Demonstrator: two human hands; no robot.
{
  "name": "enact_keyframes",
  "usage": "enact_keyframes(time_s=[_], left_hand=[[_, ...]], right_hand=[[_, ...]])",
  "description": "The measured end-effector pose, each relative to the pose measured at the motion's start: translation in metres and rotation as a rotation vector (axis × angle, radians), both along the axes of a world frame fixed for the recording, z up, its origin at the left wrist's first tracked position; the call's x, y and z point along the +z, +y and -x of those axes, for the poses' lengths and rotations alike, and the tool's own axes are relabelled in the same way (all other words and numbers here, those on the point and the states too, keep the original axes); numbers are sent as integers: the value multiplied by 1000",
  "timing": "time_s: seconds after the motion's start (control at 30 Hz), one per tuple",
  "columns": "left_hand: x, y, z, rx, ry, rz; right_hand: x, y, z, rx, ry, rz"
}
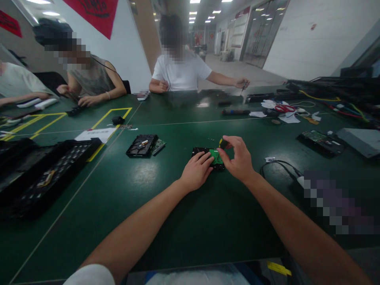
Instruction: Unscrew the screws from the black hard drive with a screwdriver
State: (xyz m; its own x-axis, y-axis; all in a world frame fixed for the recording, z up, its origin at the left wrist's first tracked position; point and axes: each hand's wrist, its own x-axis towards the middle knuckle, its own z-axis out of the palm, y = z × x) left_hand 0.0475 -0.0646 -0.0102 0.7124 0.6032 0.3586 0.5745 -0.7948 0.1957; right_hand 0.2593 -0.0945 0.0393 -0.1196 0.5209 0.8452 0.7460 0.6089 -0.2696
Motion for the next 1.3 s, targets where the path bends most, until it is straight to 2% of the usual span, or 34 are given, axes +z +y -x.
enact_keyframes(time_s=[0.1,0.27,0.47,0.63,0.9,1.13,1.3], left_hand=[[0,-1,0,6,-4,7],[-2,0,1,3,-9,10],[-1,0,0,0,-9,4],[-1,0,0,1,-8,-1],[-1,0,1,4,-6,-2],[-3,1,0,5,-14,-3],[-2,1,0,1,-7,8]], right_hand=[[0,0,-1,-19,2,-15],[-2,0,0,67,66,42],[-1,0,1,-33,23,-30],[-2,-1,1,81,78,60],[0,2,-1,-53,40,-8],[-2,-1,3,51,87,55],[-2,0,2,-8,72,25]])
